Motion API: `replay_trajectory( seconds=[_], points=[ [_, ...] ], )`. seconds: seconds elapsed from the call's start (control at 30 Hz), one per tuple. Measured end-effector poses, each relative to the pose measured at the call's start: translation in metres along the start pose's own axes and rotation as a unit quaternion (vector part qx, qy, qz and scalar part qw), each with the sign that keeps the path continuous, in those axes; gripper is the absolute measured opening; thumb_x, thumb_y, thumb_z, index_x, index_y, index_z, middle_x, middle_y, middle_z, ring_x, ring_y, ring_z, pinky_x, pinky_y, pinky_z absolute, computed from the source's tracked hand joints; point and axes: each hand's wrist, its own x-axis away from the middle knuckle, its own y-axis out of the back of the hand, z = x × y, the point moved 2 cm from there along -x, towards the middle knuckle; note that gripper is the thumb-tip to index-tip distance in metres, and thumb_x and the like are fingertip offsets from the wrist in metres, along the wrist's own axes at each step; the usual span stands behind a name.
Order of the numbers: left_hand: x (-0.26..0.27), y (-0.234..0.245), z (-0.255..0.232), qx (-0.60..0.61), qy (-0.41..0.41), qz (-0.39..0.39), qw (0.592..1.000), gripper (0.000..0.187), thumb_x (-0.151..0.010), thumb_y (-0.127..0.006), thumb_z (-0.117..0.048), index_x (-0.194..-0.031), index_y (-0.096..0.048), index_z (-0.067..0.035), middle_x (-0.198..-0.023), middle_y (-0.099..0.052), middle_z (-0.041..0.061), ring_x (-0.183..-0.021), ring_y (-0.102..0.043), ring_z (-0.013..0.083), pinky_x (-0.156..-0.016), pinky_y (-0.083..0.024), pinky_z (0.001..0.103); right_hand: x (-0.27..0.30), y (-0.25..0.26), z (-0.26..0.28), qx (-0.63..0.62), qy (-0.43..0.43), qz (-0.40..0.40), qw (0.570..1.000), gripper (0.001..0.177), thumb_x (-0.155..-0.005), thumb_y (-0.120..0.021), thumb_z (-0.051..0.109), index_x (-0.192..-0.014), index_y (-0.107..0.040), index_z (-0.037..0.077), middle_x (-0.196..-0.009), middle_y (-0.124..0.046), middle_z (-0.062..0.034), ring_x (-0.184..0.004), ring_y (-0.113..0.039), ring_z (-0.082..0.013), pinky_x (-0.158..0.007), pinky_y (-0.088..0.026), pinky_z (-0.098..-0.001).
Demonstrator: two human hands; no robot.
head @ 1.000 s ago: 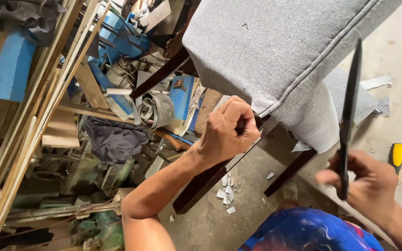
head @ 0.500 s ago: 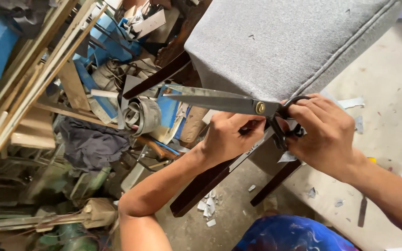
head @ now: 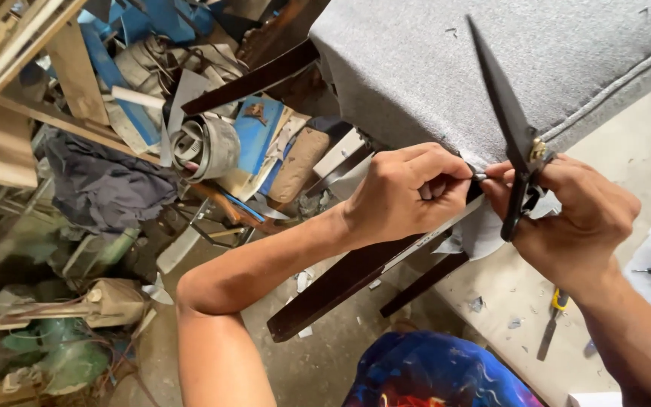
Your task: Trimming excess fabric with scissors and stapling it to a wooden chair frame using a pneumatic stapler.
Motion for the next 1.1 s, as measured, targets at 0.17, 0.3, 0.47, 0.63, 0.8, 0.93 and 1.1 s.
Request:
replay_trajectory(
  seconds=[0.17, 0.3, 0.47, 0.63, 0.8, 0.93, 1.1],
  points=[
    [-0.004, 0.001, 0.000, -0.001, -0.010, 0.007, 1.000, 0.008, -0.090, -0.066, 0.008, -0.090, -0.067, 0.000, -0.082, -0.068, 0.008, -0.065, -0.059, 0.0148, -0.059, -0.049, 0.027, 0.006, 0.004, -0.004, 0.020, -0.016, 0.017, 1.000, 0.023, -0.103, -0.090, 0.003, -0.102, -0.069, -0.008, -0.100, -0.079, -0.0193, -0.094, -0.078, -0.0333, -0.082, -0.057, -0.0404],
    [-0.004, 0.002, -0.002, 0.001, -0.041, 0.017, 0.999, 0.007, -0.091, -0.068, 0.010, -0.094, -0.068, 0.004, -0.086, -0.070, 0.012, -0.069, -0.064, 0.0183, -0.062, -0.053, 0.028, 0.009, 0.004, -0.006, 0.047, -0.009, 0.017, 0.999, 0.026, -0.105, -0.091, 0.005, -0.104, -0.067, -0.006, -0.102, -0.081, -0.0171, -0.095, -0.078, -0.0344, -0.083, -0.057, -0.0411],
    [-0.009, 0.004, -0.012, -0.047, -0.051, 0.033, 0.997, 0.011, -0.092, -0.064, 0.011, -0.094, -0.067, 0.001, -0.087, -0.070, 0.011, -0.073, -0.068, 0.0210, -0.068, -0.056, 0.031, 0.021, 0.000, -0.018, 0.071, 0.010, -0.005, 0.997, 0.027, -0.101, -0.095, 0.010, -0.104, -0.076, -0.010, -0.098, -0.080, -0.0168, -0.089, -0.076, -0.0378, -0.083, -0.061, -0.0470],
    [-0.010, -0.003, -0.016, -0.184, -0.045, 0.024, 0.982, 0.013, -0.086, -0.064, 0.002, -0.079, -0.058, -0.007, -0.067, -0.053, 0.008, -0.059, -0.053, 0.0249, -0.053, -0.043, 0.040, 0.022, -0.002, -0.020, 0.045, 0.041, -0.011, 0.998, 0.031, -0.098, -0.093, 0.005, -0.096, -0.067, -0.010, -0.081, -0.068, -0.0210, -0.076, -0.065, -0.0374, -0.088, -0.061, -0.0552],
    [-0.012, -0.002, -0.015, -0.164, -0.054, 0.024, 0.985, 0.014, -0.084, -0.065, 0.001, -0.075, -0.057, -0.004, -0.065, -0.055, 0.007, -0.054, -0.051, 0.0227, -0.051, -0.042, 0.040, 0.014, -0.004, -0.015, 0.015, 0.040, -0.003, 0.999, 0.026, -0.096, -0.084, 0.000, -0.088, -0.061, -0.009, -0.077, -0.063, -0.0192, -0.068, -0.059, -0.0338, -0.087, -0.059, -0.0520],
    [-0.009, 0.001, -0.014, -0.123, -0.049, -0.010, 0.991, 0.017, -0.080, -0.060, 0.006, -0.070, -0.050, -0.003, -0.068, -0.050, 0.007, -0.056, -0.046, 0.0214, -0.054, -0.041, 0.038, 0.016, -0.006, -0.017, 0.050, 0.044, 0.007, 0.998, 0.010, -0.090, -0.073, -0.002, -0.087, -0.064, -0.003, -0.075, -0.063, -0.0133, -0.068, -0.062, -0.0291, -0.091, -0.060, -0.0494],
    [-0.006, 0.000, -0.014, -0.133, -0.050, -0.035, 0.989, 0.019, -0.081, -0.060, 0.008, -0.070, -0.053, -0.006, -0.062, -0.043, 0.001, -0.055, -0.038, 0.0158, -0.052, -0.036, 0.033, 0.014, -0.006, -0.014, 0.043, 0.029, 0.001, 0.999, 0.011, -0.085, -0.074, -0.005, -0.086, -0.063, -0.004, -0.073, -0.062, -0.0113, -0.066, -0.059, -0.0268, -0.092, -0.060, -0.0488]
  ],
)
